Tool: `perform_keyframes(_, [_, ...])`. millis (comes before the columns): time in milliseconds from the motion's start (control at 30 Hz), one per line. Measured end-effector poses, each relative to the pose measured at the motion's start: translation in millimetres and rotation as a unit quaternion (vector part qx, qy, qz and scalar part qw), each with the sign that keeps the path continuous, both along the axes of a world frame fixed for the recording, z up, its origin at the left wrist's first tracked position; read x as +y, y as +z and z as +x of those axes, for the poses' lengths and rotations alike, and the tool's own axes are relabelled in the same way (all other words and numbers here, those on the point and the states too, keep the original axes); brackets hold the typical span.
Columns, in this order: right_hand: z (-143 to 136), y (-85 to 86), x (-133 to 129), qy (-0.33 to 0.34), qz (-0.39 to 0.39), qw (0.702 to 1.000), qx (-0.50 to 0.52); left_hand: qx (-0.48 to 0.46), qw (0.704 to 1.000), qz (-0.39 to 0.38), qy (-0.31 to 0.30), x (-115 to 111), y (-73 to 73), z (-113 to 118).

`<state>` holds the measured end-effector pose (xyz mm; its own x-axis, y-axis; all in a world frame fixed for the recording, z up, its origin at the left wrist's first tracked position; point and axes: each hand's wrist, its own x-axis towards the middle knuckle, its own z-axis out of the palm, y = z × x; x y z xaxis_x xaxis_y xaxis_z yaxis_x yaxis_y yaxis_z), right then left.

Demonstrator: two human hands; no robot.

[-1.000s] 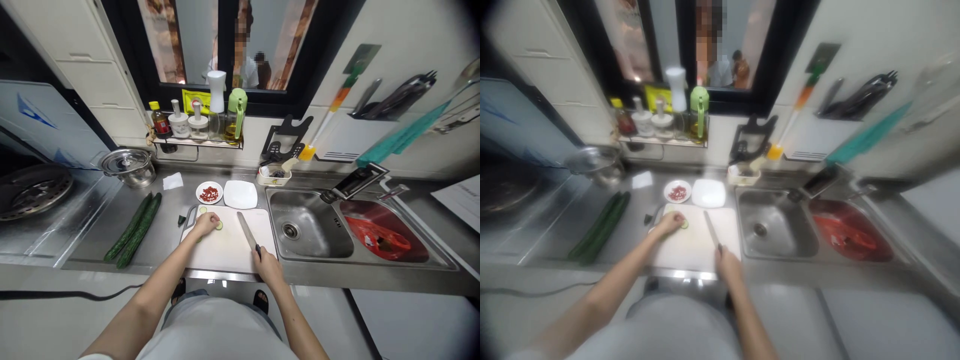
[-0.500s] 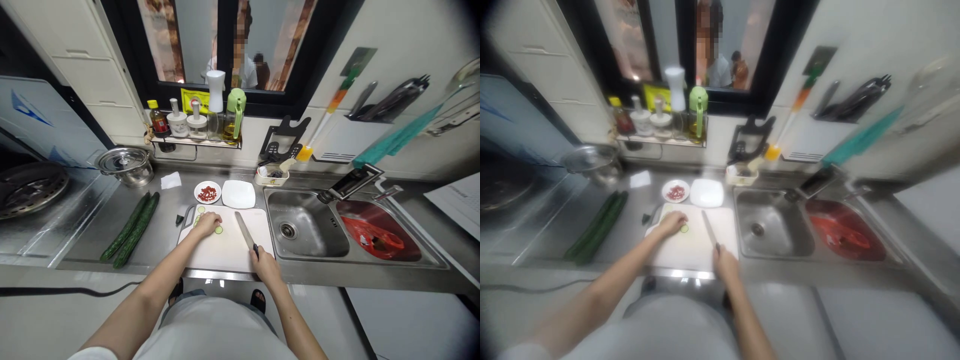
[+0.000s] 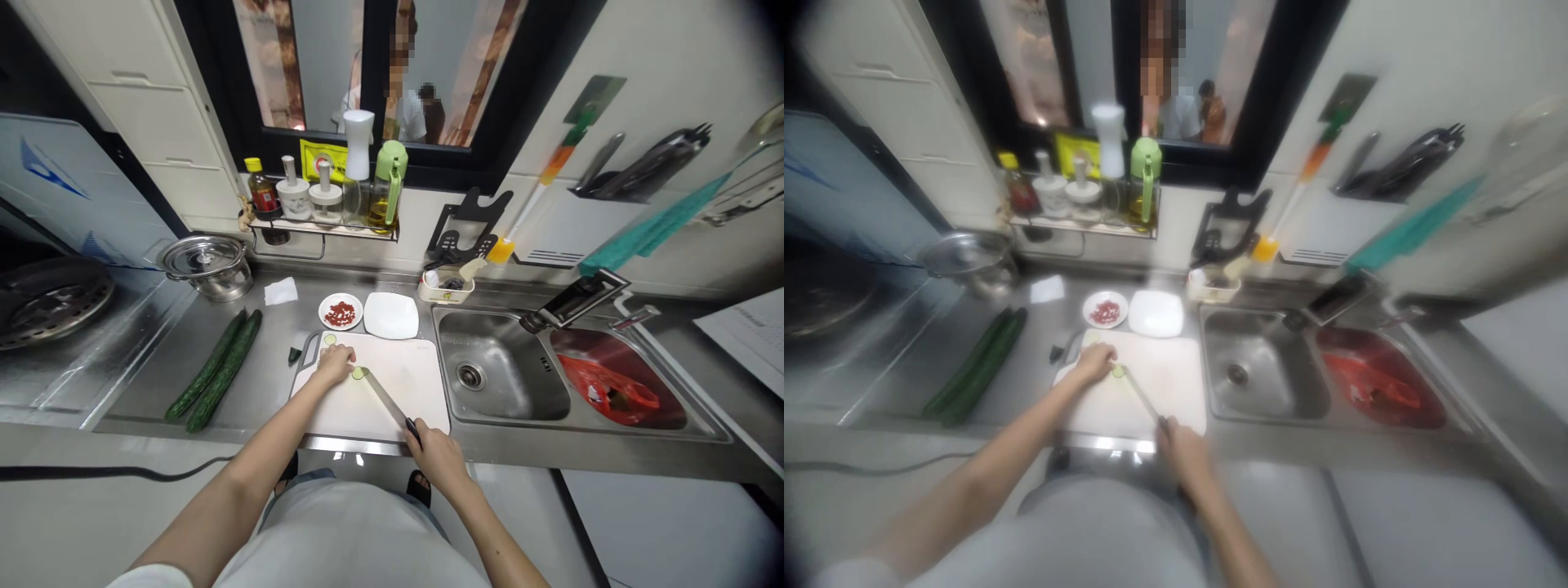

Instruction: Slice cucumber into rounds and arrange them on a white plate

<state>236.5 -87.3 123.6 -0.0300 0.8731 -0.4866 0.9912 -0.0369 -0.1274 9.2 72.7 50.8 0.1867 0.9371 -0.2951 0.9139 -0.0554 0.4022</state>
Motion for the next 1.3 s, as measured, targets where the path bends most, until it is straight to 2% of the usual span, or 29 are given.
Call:
perform_keyframes(467, [-2,-8.2,-8,0.005,0.000,1.000,-0.001,0.008,1.000,0.006,0.003,-2,3.9,1])
perform_keyframes(1000, [-3,-0.5,-4,0.017,0.003,1.000,0.000,0.018,1.000,-0.007,-0.006,0,2.9,0])
perform_keyframes(1300, [-8,3.1,-2,0.027,-0.028,0.999,-0.023,0.026,1.000,-0.001,-0.008,-1,4.0,0])
